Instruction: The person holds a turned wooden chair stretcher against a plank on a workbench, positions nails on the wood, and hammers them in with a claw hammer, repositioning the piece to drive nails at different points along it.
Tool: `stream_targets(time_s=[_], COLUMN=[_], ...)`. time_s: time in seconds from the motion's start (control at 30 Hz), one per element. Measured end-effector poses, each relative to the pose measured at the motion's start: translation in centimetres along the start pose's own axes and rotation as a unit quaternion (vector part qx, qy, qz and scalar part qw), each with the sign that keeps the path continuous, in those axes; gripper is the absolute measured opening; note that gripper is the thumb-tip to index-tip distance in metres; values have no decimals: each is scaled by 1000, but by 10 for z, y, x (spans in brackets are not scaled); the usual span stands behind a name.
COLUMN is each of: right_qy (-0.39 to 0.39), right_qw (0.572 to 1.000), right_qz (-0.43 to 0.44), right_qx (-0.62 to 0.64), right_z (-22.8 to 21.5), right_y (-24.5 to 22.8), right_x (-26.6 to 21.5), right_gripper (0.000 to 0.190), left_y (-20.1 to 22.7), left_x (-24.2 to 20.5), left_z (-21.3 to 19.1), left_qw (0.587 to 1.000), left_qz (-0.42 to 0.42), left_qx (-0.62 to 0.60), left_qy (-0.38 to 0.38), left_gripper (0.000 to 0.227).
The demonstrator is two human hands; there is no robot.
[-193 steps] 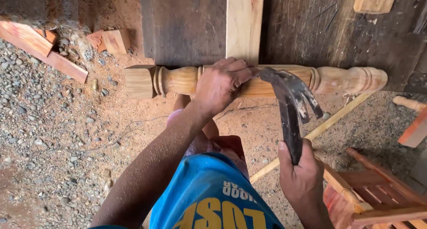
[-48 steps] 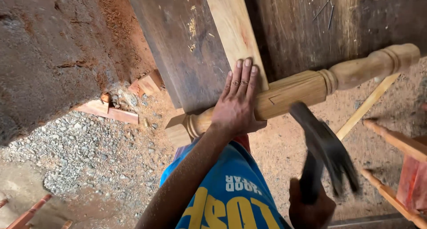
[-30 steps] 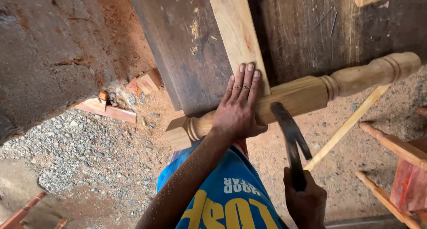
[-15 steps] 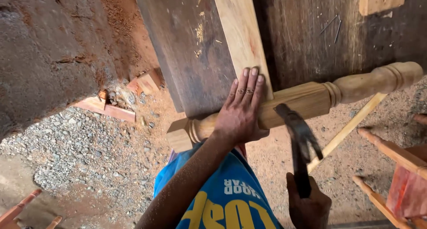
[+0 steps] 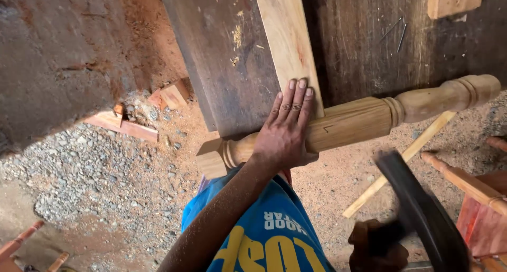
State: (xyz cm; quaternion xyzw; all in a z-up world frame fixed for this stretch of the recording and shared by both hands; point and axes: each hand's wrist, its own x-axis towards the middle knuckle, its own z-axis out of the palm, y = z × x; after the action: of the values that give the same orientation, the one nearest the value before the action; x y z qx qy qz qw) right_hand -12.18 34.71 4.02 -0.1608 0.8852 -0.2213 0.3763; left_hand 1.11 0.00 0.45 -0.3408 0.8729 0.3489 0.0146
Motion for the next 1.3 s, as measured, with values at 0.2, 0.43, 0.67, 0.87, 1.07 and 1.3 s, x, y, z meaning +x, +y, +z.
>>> stream_targets(time_s=[0.2, 0.43, 0.67, 0.87, 1.07, 1.3], right_qy=[71, 42, 21, -16, 68, 40], right_qw=[977, 989, 979, 964, 986, 987], right_qz=[-156, 80, 80, 101, 0, 4], right_qx=[-123, -116, -184, -243, -155, -153], right_z=[18, 11, 16, 19, 20, 24], right_y=[-110, -102, -118, -105, -110, -102], right_x=[4, -7, -1, -4, -9, 9], right_gripper=[27, 28, 37, 41, 42, 33], left_y=[-4, 2, 1, 0, 2, 0], left_x=[0, -3, -3, -7, -1, 0], left_z=[1, -1, 1, 3, 1, -2], left_qw=[999, 1000, 1000, 1000, 1000, 1000], left_qz=[-6, -8, -2, 2, 2, -7], left_qx=[35, -9, -7, 2, -15, -7], left_qy=[19, 3, 26, 6, 6, 17], left_gripper=[122, 131, 130, 128, 129, 125])
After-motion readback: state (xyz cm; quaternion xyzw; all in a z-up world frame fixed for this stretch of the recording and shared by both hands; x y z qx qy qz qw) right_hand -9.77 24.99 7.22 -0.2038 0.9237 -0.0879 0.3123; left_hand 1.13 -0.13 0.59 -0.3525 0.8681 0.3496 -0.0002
